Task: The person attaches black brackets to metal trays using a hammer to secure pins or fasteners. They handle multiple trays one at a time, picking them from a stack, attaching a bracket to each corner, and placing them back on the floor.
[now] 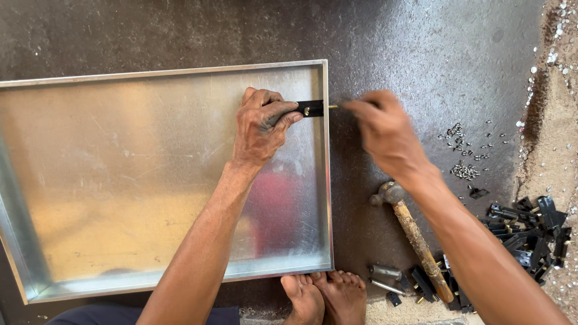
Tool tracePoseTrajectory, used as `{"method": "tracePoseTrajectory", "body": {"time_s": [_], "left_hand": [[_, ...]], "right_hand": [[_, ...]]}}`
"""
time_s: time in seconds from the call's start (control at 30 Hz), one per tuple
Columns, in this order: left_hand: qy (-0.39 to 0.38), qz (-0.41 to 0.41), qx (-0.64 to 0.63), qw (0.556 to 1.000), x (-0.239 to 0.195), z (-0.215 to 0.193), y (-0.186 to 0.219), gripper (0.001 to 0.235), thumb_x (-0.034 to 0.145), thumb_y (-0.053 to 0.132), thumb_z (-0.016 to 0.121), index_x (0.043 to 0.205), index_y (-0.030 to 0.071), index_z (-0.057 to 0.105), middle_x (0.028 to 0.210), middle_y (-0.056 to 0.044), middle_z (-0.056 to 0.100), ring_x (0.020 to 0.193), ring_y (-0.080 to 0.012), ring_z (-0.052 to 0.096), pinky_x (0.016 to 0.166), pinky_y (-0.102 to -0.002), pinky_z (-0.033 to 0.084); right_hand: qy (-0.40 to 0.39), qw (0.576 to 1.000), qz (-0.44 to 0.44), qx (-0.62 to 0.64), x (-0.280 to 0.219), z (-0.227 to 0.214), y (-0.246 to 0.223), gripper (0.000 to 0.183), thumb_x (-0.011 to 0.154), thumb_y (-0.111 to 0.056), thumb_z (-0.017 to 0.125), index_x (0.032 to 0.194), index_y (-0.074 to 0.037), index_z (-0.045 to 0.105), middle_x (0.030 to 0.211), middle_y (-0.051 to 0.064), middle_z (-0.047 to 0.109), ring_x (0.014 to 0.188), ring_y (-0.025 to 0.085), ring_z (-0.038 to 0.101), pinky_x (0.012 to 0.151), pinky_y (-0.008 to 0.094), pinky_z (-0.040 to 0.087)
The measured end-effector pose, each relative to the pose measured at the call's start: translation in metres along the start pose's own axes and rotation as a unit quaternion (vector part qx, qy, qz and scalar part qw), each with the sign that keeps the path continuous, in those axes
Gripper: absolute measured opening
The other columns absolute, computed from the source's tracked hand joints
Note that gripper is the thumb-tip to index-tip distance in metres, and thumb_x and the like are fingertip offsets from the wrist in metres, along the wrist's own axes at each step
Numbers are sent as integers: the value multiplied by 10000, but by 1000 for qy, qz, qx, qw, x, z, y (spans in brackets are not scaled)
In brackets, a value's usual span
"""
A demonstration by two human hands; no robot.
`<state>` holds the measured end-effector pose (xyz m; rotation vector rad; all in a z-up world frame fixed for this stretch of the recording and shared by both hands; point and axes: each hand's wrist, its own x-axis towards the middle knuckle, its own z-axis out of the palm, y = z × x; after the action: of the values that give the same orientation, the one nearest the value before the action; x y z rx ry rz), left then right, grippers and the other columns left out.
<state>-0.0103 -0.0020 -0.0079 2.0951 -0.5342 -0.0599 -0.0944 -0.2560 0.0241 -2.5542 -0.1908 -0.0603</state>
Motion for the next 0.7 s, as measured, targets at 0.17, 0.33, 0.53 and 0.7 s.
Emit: {"method": "tracePoseTrajectory", "body": {"time_s": [0.17,0.33,0.53,0.7], "left_hand": [[3,2,0,1000,0,-2,3,212,812,192,873,1000,112,816,934,-33,701,926,-191,567,814,-334,532],[14,32,12,999,4,-5,5,224,807,196,877,1009,125,811,947,-28,700,941,-197,578,865,-335,532],[12,47,8,999,9,4,21,221,806,179,878,1002,105,806,941,-58,691,936,-232,569,858,-382,498],[9,44,-1,999,16,26,26,230,811,189,869,1007,95,795,937,-47,685,942,-240,567,866,-388,487]], "right_hand": [[48,998,-25,-25,30,14,-20,210,1079,-89,612,1200,67,685,987,200,726,868,279,708,715,331,598],[34,996,60,-52,15,28,-50,336,996,-288,726,847,11,683,727,170,690,590,246,647,491,355,515],[43,997,64,-20,-4,30,-36,296,1067,-217,686,912,35,698,772,170,687,572,234,621,455,359,496],[66,995,64,-47,5,8,-34,279,1039,-204,695,852,1,670,765,167,651,656,313,626,574,431,509]]}}
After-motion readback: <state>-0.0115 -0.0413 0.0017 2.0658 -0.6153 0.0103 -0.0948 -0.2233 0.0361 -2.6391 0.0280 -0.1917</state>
